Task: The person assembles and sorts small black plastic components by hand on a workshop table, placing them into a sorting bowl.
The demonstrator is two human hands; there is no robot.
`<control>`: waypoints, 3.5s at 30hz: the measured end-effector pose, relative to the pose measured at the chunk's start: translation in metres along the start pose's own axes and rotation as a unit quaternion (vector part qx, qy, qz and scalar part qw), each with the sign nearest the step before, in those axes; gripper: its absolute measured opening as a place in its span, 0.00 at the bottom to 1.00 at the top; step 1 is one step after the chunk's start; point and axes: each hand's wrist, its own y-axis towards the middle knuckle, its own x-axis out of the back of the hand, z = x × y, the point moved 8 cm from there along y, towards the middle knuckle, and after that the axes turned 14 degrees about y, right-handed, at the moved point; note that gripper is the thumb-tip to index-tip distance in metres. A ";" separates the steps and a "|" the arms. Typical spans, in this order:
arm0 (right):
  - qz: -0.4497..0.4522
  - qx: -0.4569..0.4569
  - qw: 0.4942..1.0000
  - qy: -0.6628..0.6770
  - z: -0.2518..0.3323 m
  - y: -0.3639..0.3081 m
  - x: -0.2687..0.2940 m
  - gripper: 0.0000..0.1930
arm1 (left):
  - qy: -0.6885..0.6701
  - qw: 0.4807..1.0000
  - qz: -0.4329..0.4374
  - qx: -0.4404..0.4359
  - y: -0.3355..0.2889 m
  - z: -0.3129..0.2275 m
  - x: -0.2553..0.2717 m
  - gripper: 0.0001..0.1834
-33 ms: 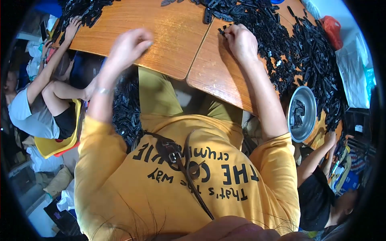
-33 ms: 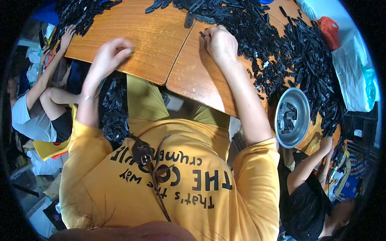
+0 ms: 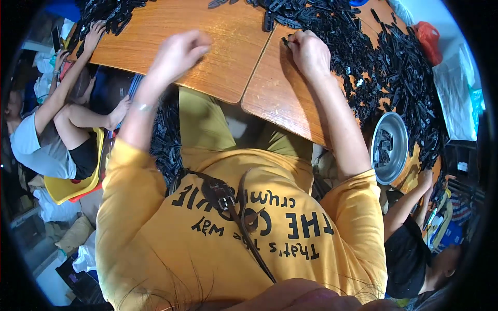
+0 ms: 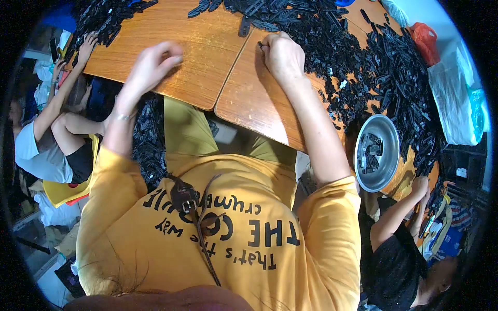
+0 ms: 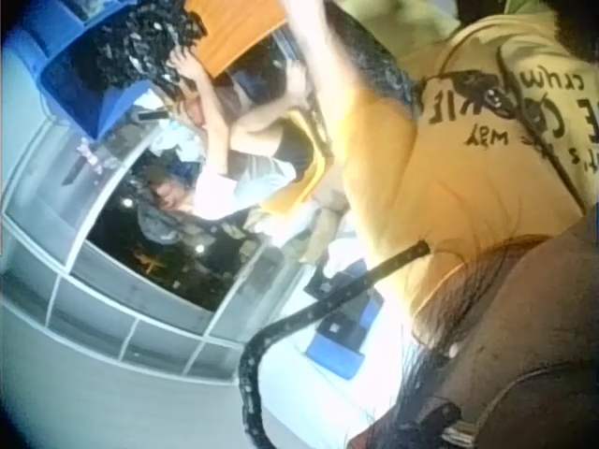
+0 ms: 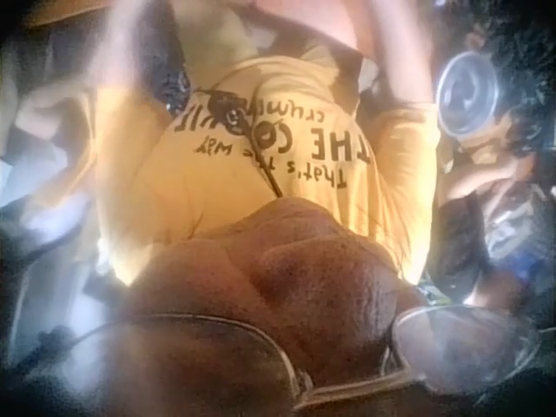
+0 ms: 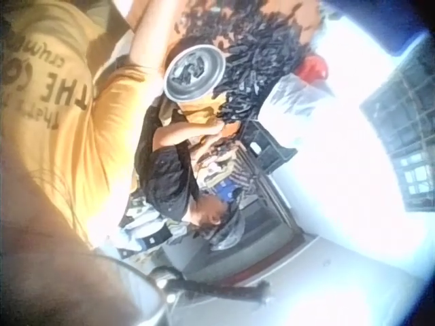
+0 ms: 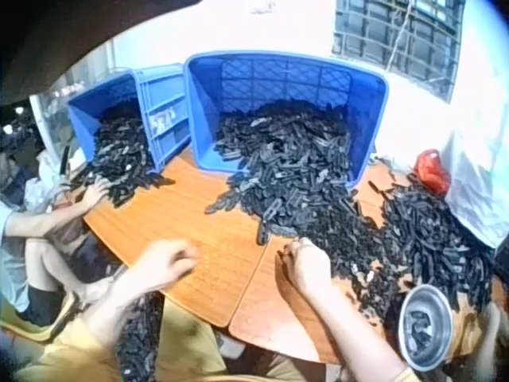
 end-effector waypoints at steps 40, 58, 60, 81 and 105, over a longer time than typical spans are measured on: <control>-0.218 0.067 0.903 0.365 0.071 -0.043 0.054 0.08 | -0.668 0.739 0.084 -0.026 0.054 -0.094 -0.080 0.12; -0.146 -0.013 0.909 0.390 0.057 -0.043 0.022 0.08 | -0.582 0.813 0.011 -0.020 0.037 -0.100 -0.072 0.20; -0.113 -0.071 0.919 0.370 0.055 -0.047 0.008 0.14 | -0.560 0.828 -0.006 -0.038 0.028 -0.105 -0.063 0.19; 0.007 -0.022 0.997 -0.078 -0.003 0.018 -0.015 0.07 | 0.020 0.995 -0.034 -0.093 0.029 -0.050 -0.014 0.15; -0.097 0.003 0.974 0.204 0.021 -0.037 0.021 0.07 | 0.008 0.987 -0.135 -0.084 0.106 -0.074 -0.097 0.13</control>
